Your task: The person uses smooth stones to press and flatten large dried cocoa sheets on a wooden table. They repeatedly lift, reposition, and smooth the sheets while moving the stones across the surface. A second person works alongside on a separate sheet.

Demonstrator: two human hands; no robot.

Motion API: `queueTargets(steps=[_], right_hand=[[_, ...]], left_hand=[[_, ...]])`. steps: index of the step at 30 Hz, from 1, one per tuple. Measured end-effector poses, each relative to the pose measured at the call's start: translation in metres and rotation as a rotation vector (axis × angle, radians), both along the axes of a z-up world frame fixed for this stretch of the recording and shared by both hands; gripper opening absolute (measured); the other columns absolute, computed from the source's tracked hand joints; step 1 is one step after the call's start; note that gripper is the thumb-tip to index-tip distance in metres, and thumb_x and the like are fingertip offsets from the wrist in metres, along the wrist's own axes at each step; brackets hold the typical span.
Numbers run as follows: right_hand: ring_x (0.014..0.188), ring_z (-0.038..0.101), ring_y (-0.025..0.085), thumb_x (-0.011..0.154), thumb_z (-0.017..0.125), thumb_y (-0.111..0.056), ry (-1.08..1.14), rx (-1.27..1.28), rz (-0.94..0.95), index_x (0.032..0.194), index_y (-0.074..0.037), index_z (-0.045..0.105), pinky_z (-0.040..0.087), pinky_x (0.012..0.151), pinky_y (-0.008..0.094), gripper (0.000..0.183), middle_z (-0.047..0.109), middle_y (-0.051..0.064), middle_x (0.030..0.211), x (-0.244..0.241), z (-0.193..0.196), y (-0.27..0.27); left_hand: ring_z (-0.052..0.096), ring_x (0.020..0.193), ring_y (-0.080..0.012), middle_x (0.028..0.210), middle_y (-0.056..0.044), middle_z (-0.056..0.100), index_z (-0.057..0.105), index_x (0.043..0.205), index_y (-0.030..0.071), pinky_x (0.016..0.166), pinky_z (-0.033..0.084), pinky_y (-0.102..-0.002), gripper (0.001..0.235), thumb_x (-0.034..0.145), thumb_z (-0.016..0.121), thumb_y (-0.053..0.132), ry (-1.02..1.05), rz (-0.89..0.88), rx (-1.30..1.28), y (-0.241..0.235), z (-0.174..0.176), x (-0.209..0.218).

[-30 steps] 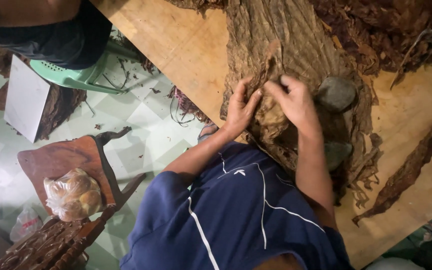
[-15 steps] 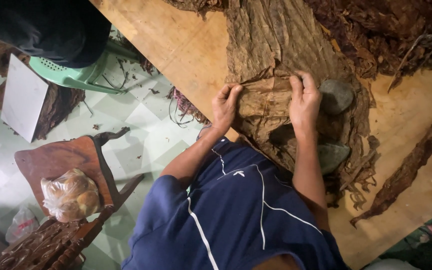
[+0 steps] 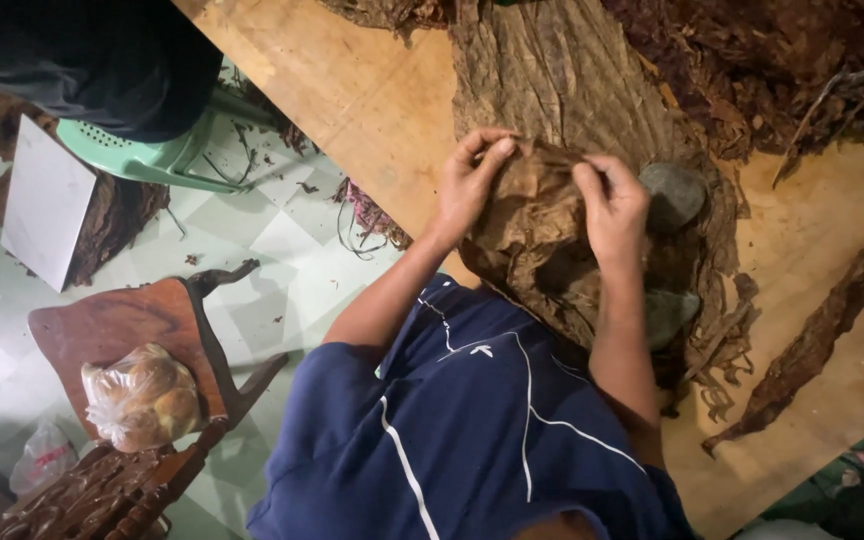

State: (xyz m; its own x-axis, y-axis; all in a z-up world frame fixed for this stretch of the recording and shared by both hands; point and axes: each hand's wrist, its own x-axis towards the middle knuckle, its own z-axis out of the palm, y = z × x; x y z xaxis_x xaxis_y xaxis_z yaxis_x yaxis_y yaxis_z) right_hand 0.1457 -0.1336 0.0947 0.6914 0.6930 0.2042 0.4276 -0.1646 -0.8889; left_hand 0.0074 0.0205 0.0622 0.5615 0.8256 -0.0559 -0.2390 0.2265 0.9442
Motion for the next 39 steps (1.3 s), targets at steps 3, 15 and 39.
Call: queueTargets(steps=[3,15,39], right_hand=[[0.103,0.068,0.025,0.113,0.068,-0.015,0.073,0.005,0.115,0.132,0.001,0.069,0.055,0.094,0.048,0.025,0.073,0.02,0.112,-0.008,0.028,0.013],[0.086,0.065,0.02,0.104,0.075,-0.004,0.037,0.14,-0.054,0.098,-0.003,0.074,0.053,0.087,0.036,0.006,0.071,0.011,0.088,-0.015,0.01,0.035],[0.079,0.052,-0.001,0.112,0.067,-0.039,0.32,0.277,0.011,0.128,-0.009,0.071,0.053,0.086,0.023,0.034,0.062,-0.007,0.083,0.012,0.055,0.039]], left_hand=[[0.065,0.095,-0.0097,0.096,-0.004,0.073,0.077,0.116,0.012,0.081,0.059,-0.03,0.021,0.102,0.077,0.028,0.037,0.026,0.162,-0.01,-0.006,0.003],[0.057,0.09,-0.0074,0.087,-0.003,0.067,0.073,0.112,0.008,0.079,0.053,-0.028,0.016,0.109,0.068,0.023,-0.051,0.055,0.098,-0.023,0.01,-0.011],[0.075,0.078,-0.0193,0.079,-0.01,0.076,0.072,0.091,0.009,0.072,0.06,-0.037,0.029,0.087,0.089,0.032,0.175,-0.356,0.074,-0.01,0.035,-0.014]])
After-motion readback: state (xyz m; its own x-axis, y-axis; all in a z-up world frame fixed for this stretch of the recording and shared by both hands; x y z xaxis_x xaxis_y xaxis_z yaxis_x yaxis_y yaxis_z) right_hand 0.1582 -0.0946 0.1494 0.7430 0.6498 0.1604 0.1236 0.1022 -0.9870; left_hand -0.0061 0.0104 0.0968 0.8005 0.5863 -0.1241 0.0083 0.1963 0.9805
